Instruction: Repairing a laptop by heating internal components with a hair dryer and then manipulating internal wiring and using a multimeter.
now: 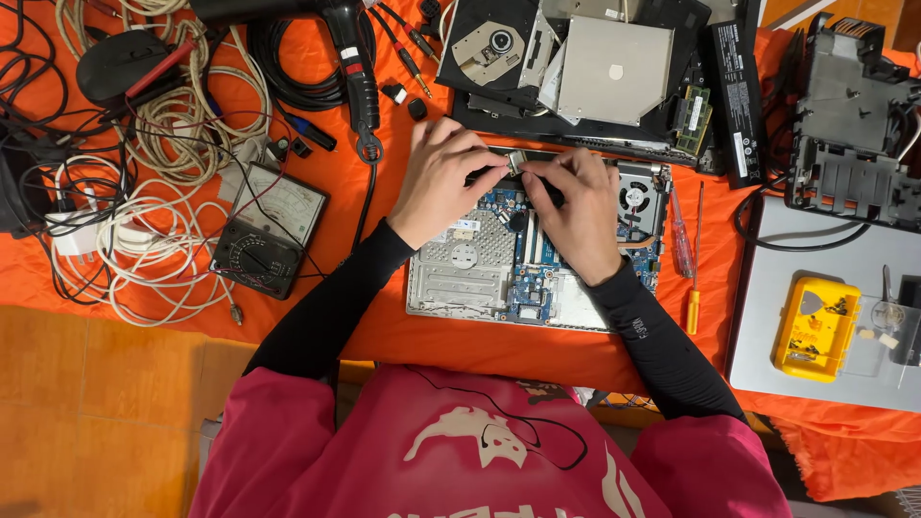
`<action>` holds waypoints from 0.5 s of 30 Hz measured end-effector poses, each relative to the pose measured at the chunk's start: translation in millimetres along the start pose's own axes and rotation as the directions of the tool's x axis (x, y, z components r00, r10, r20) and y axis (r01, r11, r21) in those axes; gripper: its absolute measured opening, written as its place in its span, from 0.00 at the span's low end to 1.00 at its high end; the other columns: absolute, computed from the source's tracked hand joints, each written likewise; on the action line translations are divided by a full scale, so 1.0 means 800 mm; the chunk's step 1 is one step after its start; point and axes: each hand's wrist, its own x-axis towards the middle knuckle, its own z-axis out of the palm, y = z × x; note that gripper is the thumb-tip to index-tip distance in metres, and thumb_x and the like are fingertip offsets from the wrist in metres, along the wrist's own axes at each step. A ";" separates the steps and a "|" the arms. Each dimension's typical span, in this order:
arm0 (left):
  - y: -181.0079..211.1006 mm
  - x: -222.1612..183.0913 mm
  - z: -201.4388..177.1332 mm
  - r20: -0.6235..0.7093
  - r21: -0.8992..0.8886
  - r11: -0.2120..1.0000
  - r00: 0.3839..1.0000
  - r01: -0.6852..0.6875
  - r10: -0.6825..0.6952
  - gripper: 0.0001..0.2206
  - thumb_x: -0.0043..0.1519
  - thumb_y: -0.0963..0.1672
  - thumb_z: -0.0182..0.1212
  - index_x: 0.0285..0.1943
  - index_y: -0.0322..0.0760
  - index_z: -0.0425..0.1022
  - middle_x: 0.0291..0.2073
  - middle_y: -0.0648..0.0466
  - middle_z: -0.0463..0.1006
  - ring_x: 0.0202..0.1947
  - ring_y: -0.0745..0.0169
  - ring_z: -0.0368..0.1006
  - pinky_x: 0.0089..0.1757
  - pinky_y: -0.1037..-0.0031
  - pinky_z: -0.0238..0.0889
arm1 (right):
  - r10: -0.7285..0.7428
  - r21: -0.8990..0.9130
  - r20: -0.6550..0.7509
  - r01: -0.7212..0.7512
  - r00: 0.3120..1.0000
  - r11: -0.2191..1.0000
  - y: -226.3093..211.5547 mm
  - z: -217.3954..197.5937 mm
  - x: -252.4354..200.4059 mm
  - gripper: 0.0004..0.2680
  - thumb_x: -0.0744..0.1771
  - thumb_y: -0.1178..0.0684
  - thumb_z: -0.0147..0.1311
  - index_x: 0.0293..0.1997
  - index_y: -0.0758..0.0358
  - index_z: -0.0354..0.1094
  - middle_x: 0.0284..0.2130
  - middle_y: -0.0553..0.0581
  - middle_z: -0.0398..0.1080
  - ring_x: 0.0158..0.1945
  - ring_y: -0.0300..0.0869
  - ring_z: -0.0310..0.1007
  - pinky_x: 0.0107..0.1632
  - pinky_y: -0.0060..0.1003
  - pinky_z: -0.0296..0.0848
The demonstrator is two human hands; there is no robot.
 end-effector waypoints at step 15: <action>0.001 -0.004 -0.021 0.110 -0.032 0.987 0.980 -0.160 0.163 0.07 0.64 0.45 0.66 0.46 0.39 0.85 0.44 0.62 0.81 0.51 0.61 0.68 0.59 0.62 0.53 | -0.063 0.010 0.015 0.063 0.998 0.998 -0.008 -0.008 0.000 0.08 0.69 0.54 0.61 0.53 0.58 0.79 0.39 0.54 0.65 0.45 0.44 0.64 0.49 0.40 0.55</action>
